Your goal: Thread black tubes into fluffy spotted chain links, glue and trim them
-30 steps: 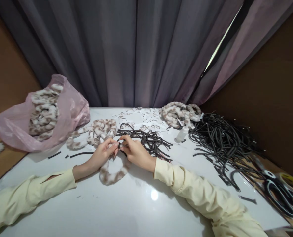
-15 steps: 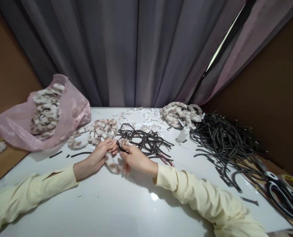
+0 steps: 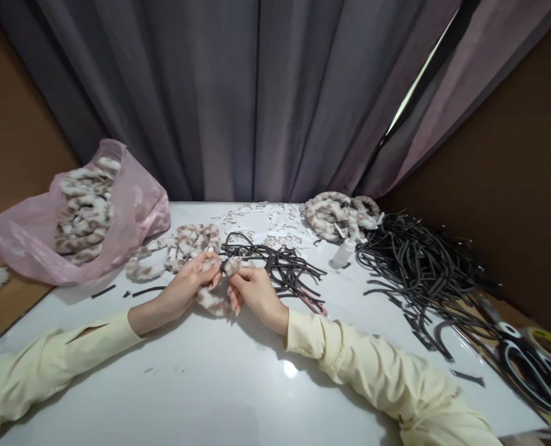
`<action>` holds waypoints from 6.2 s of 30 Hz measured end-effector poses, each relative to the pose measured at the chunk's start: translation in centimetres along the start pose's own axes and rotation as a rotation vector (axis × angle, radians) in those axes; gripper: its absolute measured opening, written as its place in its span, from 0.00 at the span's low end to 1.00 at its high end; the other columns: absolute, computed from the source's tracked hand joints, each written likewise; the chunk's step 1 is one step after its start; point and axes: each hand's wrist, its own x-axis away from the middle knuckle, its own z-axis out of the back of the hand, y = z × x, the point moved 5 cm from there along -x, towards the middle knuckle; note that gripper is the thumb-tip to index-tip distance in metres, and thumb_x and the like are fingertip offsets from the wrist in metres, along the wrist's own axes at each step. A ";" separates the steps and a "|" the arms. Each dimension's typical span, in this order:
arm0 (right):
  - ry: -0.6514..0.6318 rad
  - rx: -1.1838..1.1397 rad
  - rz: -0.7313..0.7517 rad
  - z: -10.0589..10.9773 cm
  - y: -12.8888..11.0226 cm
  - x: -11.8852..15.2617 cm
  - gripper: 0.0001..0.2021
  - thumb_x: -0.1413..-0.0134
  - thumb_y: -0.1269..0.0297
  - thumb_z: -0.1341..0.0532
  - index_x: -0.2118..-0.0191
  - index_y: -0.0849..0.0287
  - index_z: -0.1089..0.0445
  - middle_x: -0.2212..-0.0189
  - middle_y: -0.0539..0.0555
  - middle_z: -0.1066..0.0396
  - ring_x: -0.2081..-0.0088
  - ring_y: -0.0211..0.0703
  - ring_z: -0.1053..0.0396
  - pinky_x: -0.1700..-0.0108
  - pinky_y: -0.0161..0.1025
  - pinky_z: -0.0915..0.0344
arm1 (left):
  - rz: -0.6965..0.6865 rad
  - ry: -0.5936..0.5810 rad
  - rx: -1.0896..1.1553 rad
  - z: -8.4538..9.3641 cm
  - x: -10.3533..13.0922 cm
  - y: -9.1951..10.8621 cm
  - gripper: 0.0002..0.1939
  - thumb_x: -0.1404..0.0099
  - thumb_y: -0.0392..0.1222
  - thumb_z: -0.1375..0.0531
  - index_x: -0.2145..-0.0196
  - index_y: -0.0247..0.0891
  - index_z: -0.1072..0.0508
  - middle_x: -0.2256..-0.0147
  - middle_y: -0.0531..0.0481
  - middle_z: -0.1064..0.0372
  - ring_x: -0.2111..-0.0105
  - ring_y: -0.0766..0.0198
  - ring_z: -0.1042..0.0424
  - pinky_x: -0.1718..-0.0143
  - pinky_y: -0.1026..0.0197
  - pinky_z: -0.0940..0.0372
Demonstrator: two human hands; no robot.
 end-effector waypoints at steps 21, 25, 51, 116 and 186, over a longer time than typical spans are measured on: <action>-0.078 -0.202 -0.099 -1.3 1.5 -0.3 0.11 0.53 0.62 0.43 0.78 0.64 0.34 0.85 0.48 0.35 0.90 0.29 0.44 0.89 0.28 0.47 | -0.113 -0.077 -0.081 -0.9 1.2 0.4 0.09 0.39 0.46 0.45 0.68 0.39 0.40 0.83 0.60 0.41 0.83 0.68 0.36 0.78 0.66 0.42; -0.115 -0.284 -0.131 -1.7 1.3 0.3 0.12 0.54 0.61 0.39 0.77 0.65 0.34 0.84 0.50 0.34 0.86 0.29 0.42 0.84 0.29 0.39 | -0.343 -0.069 -0.503 -0.4 1.4 1.2 0.04 0.36 0.42 0.49 0.66 0.39 0.40 0.85 0.61 0.40 0.85 0.68 0.38 0.80 0.67 0.43; -0.157 1.623 0.475 -1.8 -3.0 2.9 0.07 0.44 0.77 0.48 0.61 0.68 0.35 0.68 0.60 0.32 0.68 0.46 0.34 0.72 0.37 0.44 | -0.464 -0.114 -1.107 -0.1 0.4 0.8 0.05 0.40 0.33 0.53 0.72 0.39 0.40 0.80 0.56 0.42 0.80 0.66 0.41 0.77 0.65 0.49; -0.108 0.900 0.725 0.4 -4.0 1.4 0.06 0.42 0.68 0.42 0.60 0.62 0.31 0.65 0.56 0.30 0.58 0.45 0.40 0.56 0.44 0.45 | -0.661 0.036 -0.802 1.2 2.2 0.9 0.03 0.40 0.37 0.47 0.68 0.38 0.34 0.78 0.53 0.31 0.83 0.68 0.35 0.82 0.68 0.42; 0.049 1.344 0.908 0.3 -0.7 0.8 0.08 0.40 0.74 0.49 0.56 0.64 0.40 0.62 0.58 0.33 0.55 0.47 0.40 0.54 0.44 0.50 | 0.140 -0.083 -0.139 1.1 -1.0 -3.3 0.03 0.53 0.35 0.41 0.81 0.34 0.33 0.86 0.57 0.39 0.86 0.74 0.46 0.85 0.70 0.51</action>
